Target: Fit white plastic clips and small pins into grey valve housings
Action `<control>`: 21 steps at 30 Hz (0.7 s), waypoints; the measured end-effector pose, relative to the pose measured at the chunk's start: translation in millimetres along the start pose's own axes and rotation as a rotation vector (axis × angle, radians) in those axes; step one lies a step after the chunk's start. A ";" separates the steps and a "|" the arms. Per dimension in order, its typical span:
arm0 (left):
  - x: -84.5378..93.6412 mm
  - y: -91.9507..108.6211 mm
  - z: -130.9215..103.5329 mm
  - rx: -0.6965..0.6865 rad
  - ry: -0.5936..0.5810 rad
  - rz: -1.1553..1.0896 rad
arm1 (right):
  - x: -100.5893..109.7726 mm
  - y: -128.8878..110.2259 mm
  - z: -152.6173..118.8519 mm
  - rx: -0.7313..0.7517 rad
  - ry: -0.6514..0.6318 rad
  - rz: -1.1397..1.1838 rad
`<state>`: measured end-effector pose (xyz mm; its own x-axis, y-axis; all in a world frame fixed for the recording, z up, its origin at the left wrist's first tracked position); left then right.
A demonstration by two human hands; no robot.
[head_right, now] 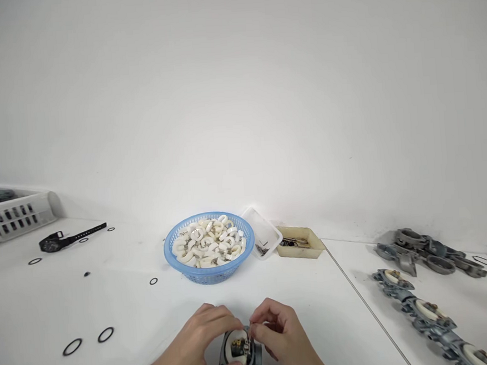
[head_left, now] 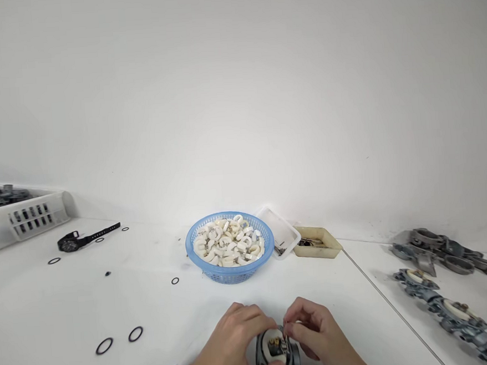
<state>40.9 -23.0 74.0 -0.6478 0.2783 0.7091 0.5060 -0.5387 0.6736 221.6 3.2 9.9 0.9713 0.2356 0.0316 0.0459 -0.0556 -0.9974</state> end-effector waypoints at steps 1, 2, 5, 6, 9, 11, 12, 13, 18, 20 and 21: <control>0.2 0.5 -0.3 -0.005 0.006 0.000 | -0.1 -1.3 -1.1 -0.001 0.004 -0.012; 0.4 0.8 -0.6 -0.011 0.013 0.003 | 0.0 -3.4 -2.5 -0.001 0.007 -0.030; 0.5 1.3 -1.0 -0.016 0.028 0.018 | 0.6 -13.0 -7.0 -0.003 -0.004 -0.103; 0.2 1.4 -1.1 -0.012 0.029 0.024 | 1.0 -16.8 -8.4 -0.006 -0.017 -0.124; -0.7 2.1 -1.2 -0.005 0.026 0.045 | 1.1 -27.1 -12.2 -0.016 -0.091 -0.171; -1.5 2.6 -1.1 -0.006 0.020 0.058 | 1.5 -33.0 -14.4 -0.005 -0.140 -0.198; -1.9 2.6 -1.1 -0.005 0.018 0.065 | 1.7 -35.4 -15.6 0.006 -0.158 -0.208; -2.3 2.4 -1.0 -0.002 0.015 0.072 | 2.0 -37.1 -16.6 0.017 -0.174 -0.216; -3.3 1.3 -1.2 0.007 0.006 0.091 | 1.2 -37.7 -19.0 0.030 -0.191 -0.288; -3.1 2.1 -1.2 -0.005 0.004 0.097 | 0.8 -38.0 -19.0 0.037 -0.165 -0.321; -2.9 2.6 -1.2 -0.011 0.004 0.102 | 0.4 -38.4 -19.1 0.039 -0.156 -0.330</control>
<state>43.4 -26.2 73.5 -0.5955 0.2182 0.7732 0.5633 -0.5728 0.5955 224.7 -13.1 49.4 0.8584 0.3795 0.3450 0.3391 0.0847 -0.9369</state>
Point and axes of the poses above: each hand's wrist, its own z-axis towards the middle knuckle, its own x-axis out of the back of the hand, y = z × x, the point moved 5 cm from there along z, towards the middle knuckle, and after that the axes turned 1 degree about -x, right-handed, at the moved point
